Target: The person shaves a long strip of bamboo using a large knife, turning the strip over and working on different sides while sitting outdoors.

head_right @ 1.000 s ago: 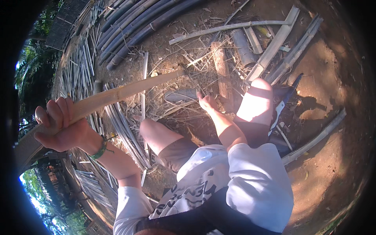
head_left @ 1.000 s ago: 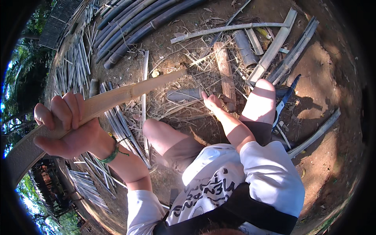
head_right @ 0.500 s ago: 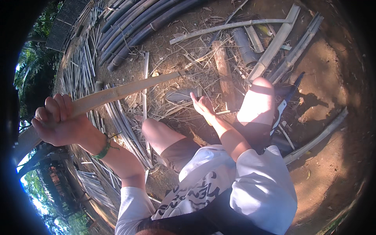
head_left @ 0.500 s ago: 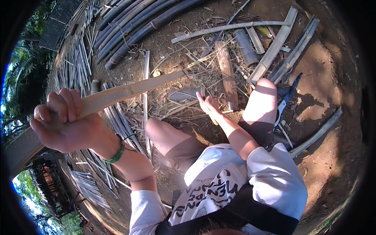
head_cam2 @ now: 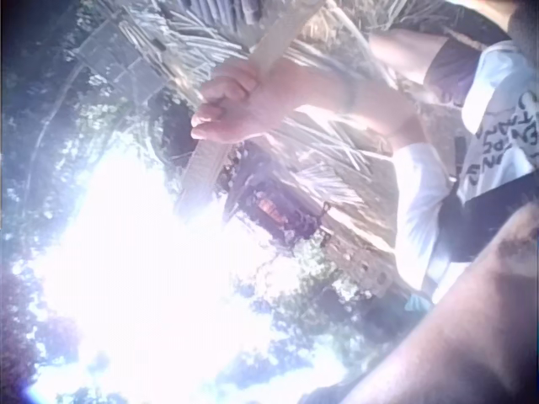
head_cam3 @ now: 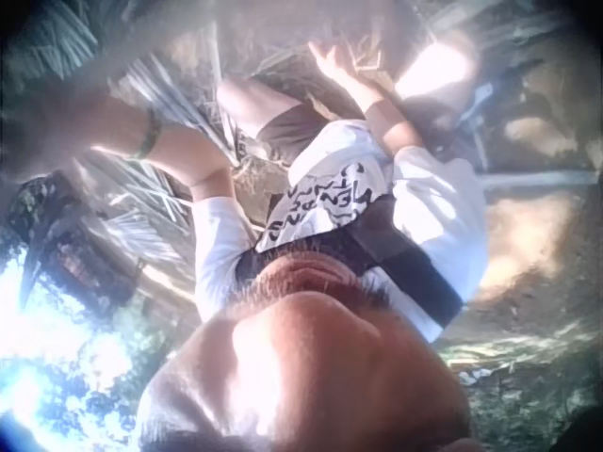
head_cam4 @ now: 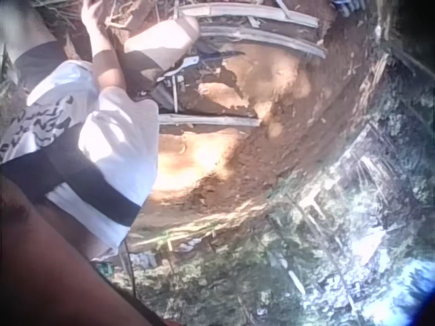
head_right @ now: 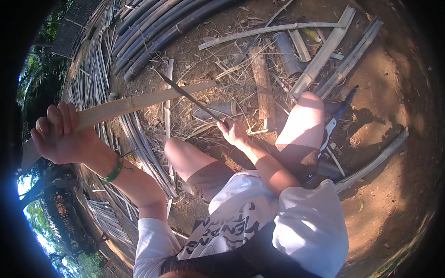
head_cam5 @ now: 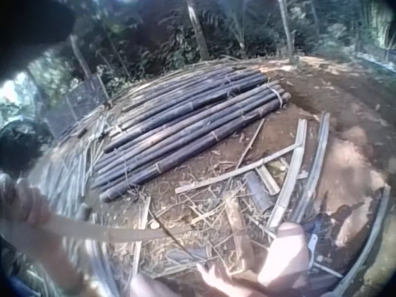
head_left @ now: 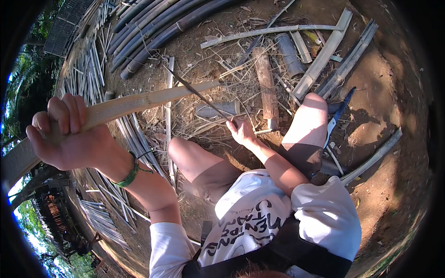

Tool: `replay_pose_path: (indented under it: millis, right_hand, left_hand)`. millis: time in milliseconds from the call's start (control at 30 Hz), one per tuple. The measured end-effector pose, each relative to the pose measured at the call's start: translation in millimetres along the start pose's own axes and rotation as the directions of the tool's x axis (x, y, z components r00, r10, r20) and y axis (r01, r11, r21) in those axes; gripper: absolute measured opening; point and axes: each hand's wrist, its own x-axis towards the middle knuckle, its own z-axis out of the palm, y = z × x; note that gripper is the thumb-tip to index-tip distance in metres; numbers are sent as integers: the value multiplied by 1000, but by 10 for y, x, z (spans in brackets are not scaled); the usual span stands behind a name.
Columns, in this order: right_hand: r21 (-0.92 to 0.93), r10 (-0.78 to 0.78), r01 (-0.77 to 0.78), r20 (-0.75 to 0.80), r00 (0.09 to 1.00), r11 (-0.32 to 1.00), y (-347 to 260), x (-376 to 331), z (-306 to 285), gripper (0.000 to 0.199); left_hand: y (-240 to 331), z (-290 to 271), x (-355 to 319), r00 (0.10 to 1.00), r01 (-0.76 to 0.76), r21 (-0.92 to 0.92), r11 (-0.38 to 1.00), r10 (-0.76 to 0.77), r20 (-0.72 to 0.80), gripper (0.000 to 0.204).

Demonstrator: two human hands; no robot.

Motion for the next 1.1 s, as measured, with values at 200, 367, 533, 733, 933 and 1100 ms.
replay_pose_path:
  millis: [200, 367, 533, 733, 933, 1100]
  right_hand:
    - [-56, 417, -413, 83, 905, 909, 184, 532, -69, 88]
    - [-120, 181, -180, -2, 984, 976, 138, 328, -9, 85]
    - [-76, 544, -539, 102, 833, 839, 587, 564, 60, 89]
    - [77, 308, -315, 90, 947, 946, -38, 252, 183, 82]
    - [465, -53, 46, 3, 999, 884, -1125, 140, -145, 45]
    - [391, -63, 65, -18, 998, 918, -1064, 249, -169, 49]
  left_hand:
    - [-7, -44, 23, 999, -34, 42, 999, 36, -35, 33]
    - [-9, -114, 98, 996, 16, -11, 1000, -15, 93, 34]
    - [-75, -135, 362, 999, -31, 144, 989, 28, 20, 38]
    - [-353, 117, 487, 931, -159, 255, 954, 231, -284, 51]
    - [-670, 351, 800, 603, -117, 581, 805, 523, -602, 58]
    - [-751, 245, 956, 760, -117, 759, 640, 549, -346, 78]
